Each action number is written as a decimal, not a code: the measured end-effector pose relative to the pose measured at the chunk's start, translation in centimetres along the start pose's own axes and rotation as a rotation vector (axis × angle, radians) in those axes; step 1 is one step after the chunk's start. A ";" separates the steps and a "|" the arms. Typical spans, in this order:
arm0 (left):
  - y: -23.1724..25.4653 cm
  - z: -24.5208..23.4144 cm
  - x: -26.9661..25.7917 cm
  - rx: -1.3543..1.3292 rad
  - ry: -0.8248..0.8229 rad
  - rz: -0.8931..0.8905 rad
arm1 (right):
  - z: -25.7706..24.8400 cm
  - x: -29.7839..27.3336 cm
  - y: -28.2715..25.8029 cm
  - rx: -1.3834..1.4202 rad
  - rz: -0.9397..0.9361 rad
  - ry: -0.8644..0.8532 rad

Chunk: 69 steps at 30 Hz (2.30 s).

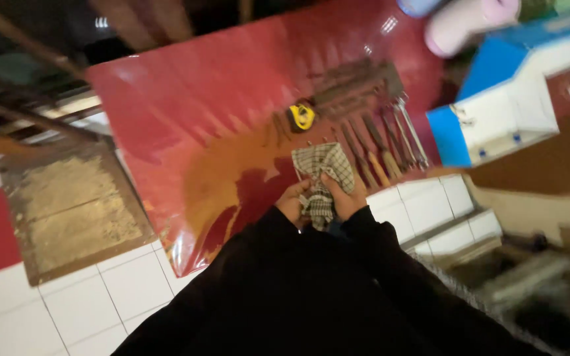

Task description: The person repeatedly picks up small metal rods from a red table, places them into a white box, and wipes the table surface with a cloth. The person handles the rods one at a time and continues wiping the table throughout the clip.

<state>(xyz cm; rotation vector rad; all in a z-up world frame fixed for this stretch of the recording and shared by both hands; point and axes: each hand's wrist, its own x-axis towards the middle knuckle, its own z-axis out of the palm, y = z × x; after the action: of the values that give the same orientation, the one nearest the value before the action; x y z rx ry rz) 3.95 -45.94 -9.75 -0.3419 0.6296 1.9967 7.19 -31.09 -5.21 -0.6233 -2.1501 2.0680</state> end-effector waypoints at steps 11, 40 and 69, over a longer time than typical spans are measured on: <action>-6.7 0.8 3.0 1.251 -0.060 0.350 | -10.1 -8.1 1.5 -0.192 0.097 0.192; -19.6 24.2 10.8 1.612 -0.269 0.278 | -37.4 -14.2 4.9 0.089 0.042 -0.133; -20.4 36.8 31.4 1.537 -0.371 0.620 | -54.1 0.1 2.4 -0.229 0.341 -0.057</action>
<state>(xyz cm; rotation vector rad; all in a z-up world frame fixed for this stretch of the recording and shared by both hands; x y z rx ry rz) 7.40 5.65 -0.42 1.2193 1.8868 1.4355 26.17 19.59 -3.45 -1.0342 -2.4845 2.0218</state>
